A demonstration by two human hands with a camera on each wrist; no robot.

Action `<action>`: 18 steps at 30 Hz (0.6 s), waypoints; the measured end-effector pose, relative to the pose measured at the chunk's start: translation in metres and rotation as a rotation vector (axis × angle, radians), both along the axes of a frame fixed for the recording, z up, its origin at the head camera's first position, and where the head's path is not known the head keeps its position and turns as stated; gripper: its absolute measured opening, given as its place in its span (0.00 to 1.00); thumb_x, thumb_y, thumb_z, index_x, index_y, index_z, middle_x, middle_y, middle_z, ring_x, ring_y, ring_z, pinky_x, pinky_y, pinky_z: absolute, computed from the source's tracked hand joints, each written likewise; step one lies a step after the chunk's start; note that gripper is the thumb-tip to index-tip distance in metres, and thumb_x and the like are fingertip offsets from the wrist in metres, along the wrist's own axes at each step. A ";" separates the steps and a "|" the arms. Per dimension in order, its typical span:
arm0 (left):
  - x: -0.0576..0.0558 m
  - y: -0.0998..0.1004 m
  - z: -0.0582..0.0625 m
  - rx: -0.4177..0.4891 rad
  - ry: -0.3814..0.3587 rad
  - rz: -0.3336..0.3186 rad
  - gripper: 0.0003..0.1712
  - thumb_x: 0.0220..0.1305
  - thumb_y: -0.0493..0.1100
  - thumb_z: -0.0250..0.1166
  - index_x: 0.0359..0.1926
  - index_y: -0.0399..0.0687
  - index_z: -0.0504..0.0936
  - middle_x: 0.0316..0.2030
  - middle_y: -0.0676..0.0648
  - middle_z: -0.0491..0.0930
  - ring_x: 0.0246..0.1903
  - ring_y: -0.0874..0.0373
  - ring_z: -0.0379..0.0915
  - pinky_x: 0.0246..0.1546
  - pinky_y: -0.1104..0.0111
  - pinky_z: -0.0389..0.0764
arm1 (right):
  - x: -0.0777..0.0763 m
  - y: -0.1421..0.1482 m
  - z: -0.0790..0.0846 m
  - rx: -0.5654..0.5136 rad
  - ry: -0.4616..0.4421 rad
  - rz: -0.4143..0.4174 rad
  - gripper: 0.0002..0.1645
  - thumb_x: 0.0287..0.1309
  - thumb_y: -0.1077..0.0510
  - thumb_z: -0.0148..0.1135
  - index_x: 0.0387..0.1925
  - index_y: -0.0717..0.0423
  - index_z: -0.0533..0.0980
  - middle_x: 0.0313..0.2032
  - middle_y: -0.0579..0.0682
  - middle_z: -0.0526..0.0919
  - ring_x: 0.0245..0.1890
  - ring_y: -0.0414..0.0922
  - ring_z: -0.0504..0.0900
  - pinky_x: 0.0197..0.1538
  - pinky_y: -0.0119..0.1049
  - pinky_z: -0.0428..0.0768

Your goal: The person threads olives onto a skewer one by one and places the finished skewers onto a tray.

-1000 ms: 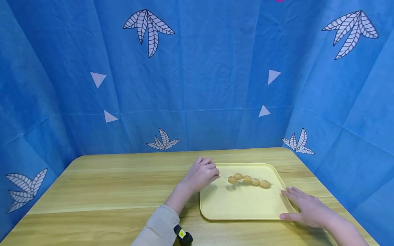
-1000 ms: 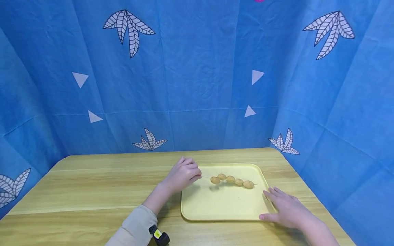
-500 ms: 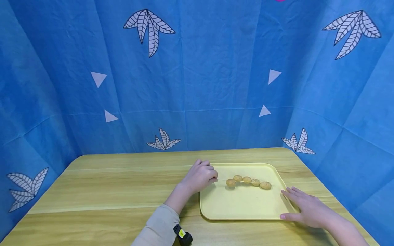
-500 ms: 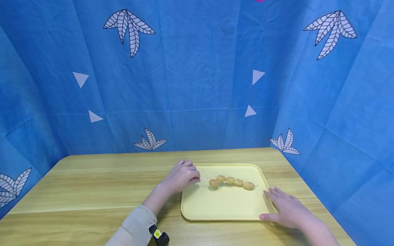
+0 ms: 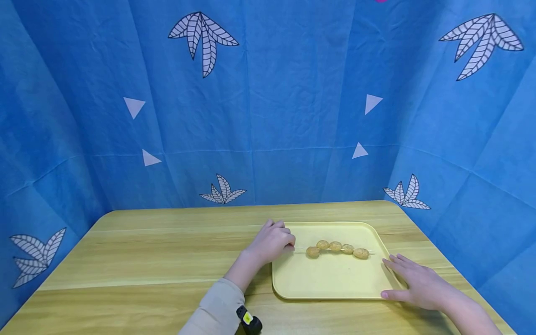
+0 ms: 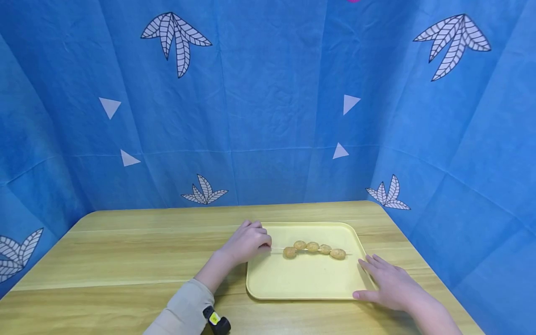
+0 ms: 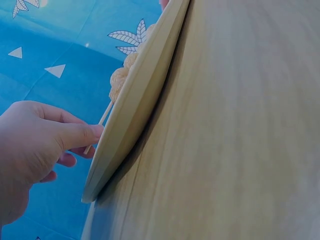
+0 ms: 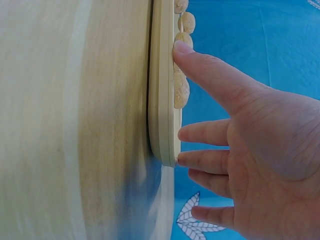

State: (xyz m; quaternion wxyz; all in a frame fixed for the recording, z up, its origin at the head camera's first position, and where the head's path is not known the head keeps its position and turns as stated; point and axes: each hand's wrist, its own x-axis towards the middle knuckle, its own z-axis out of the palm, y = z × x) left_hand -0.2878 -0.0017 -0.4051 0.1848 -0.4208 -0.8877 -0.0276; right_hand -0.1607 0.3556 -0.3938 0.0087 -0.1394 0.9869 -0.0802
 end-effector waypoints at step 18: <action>0.001 -0.001 0.003 0.000 -0.140 0.073 0.05 0.58 0.54 0.69 0.33 0.62 0.85 0.31 0.62 0.83 0.35 0.62 0.67 0.41 0.67 0.64 | -0.001 -0.001 0.002 0.003 -0.033 0.002 0.51 0.50 0.32 0.65 0.64 0.64 0.69 0.64 0.72 0.67 0.64 0.73 0.64 0.51 0.73 0.68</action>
